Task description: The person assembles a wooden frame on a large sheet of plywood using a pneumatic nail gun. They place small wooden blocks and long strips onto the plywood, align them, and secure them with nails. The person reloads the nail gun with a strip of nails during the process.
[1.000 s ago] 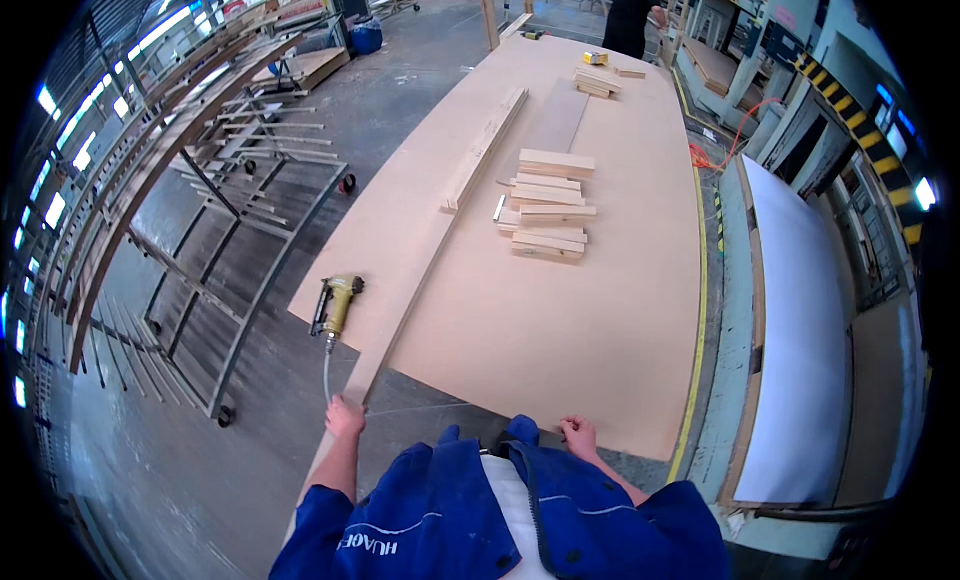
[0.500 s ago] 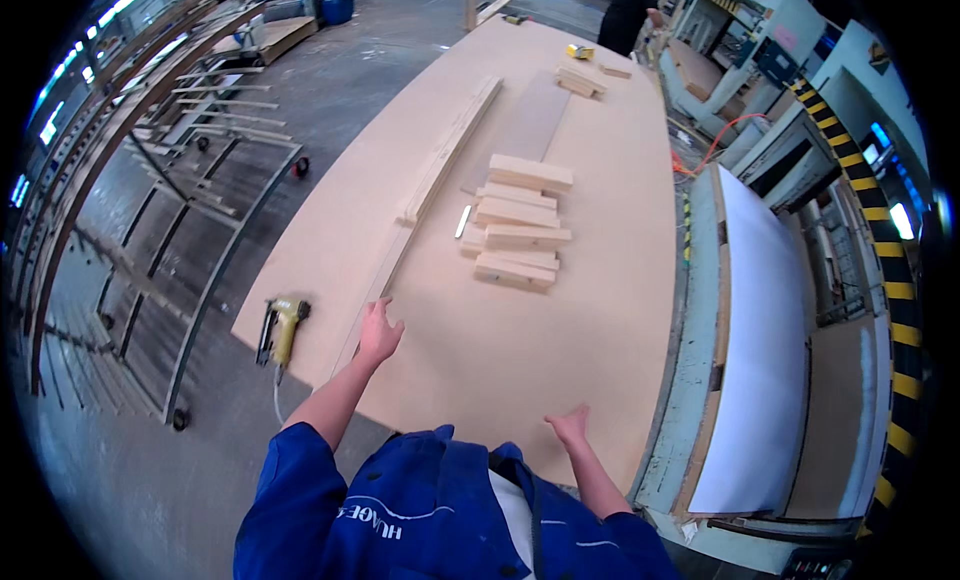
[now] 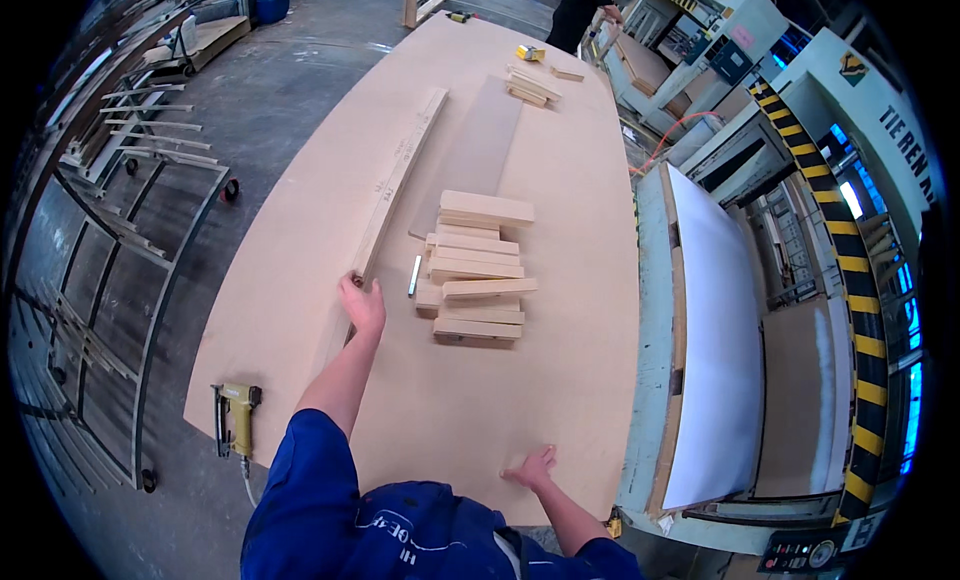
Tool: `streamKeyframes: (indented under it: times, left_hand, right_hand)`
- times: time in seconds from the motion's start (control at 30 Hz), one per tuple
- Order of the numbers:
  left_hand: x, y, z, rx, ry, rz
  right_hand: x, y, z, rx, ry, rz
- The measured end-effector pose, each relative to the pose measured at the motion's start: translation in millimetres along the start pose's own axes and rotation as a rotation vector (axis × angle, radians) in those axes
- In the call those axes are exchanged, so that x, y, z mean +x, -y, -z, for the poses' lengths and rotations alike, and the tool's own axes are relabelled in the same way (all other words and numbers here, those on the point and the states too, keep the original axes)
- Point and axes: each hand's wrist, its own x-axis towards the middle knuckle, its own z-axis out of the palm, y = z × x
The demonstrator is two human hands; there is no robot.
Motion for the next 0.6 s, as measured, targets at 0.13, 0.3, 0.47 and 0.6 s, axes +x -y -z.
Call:
streamKeyframes:
  times: [0.13,0.3,0.47,0.6]
  left_hand:
    - [-1.2,-8.3,-6.3,0.045,-0.008,0.039]
    - [5.5,8.0,-18.7,0.093,0.114,0.064]
    - [7.5,29.3,-31.1,0.346,0.148,-0.085]
    - [-2.8,7.9,-20.2,0.444,0.236,-0.209]
  right_hand:
    - [2.3,-5.8,-8.2,0.003,-0.029,0.024]
    - [7.7,-9.1,-12.9,0.062,-0.054,0.022]
    - [8.8,-6.3,-10.5,0.06,-0.056,0.016]
    - [5.5,-8.2,-5.3,0.052,-0.045,0.064]
